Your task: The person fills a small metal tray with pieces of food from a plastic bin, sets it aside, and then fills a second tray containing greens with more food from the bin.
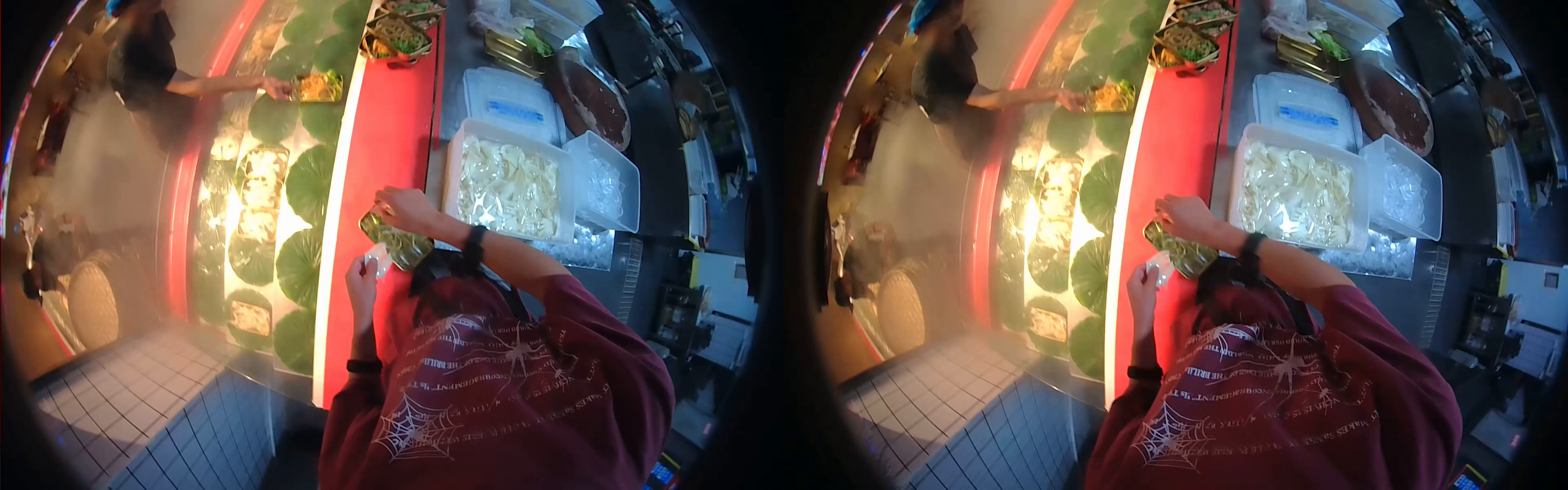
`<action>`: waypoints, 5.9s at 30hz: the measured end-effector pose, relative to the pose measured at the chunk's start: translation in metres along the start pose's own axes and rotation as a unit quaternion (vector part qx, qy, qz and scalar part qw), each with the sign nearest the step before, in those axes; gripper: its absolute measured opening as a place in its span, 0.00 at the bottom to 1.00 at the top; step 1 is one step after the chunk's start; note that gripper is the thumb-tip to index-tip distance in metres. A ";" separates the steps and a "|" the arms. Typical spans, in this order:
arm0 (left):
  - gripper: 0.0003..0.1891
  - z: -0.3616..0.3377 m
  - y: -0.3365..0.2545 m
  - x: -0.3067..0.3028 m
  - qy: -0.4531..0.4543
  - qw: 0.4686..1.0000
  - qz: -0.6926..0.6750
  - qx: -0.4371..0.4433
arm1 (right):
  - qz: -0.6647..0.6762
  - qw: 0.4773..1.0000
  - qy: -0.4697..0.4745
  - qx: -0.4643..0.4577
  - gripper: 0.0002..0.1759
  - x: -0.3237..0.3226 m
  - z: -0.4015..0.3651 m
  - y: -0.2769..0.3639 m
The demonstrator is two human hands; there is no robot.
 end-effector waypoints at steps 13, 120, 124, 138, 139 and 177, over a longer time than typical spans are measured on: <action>0.08 0.052 -0.046 0.023 0.016 0.998 -0.018 0.051 | 0.099 0.827 -0.438 0.337 0.07 -0.260 -0.313 -0.242; 0.10 0.050 -0.021 0.017 -0.090 0.957 0.277 0.000 | 0.172 0.975 -0.070 0.122 0.16 0.016 -0.016 -0.028; 0.07 0.052 -0.022 0.017 -0.097 0.966 0.236 0.042 | 0.168 0.977 -0.066 0.113 0.14 0.008 -0.025 -0.031; 0.10 0.049 -0.061 0.029 -0.176 0.894 0.309 0.274 | 0.276 0.954 -0.076 0.093 0.09 -0.092 -0.124 -0.037; 0.11 0.049 -0.060 0.030 -0.162 0.903 0.304 0.257 | 0.230 0.953 -0.111 0.162 0.09 -0.107 -0.130 -0.063; 0.09 0.031 -0.103 0.044 -0.119 0.960 0.128 0.221 | 0.012 0.976 -0.118 0.184 0.11 -0.128 -0.189 -0.155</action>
Point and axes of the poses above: each hand's wrist, its own z-axis towards the middle knuckle, its own x-axis out of the palm, y = z × x, the point moved 3 cm from there along z, towards the middle knuckle, and after that the axes turned 6 degrees about z, right-handed, at the moved point
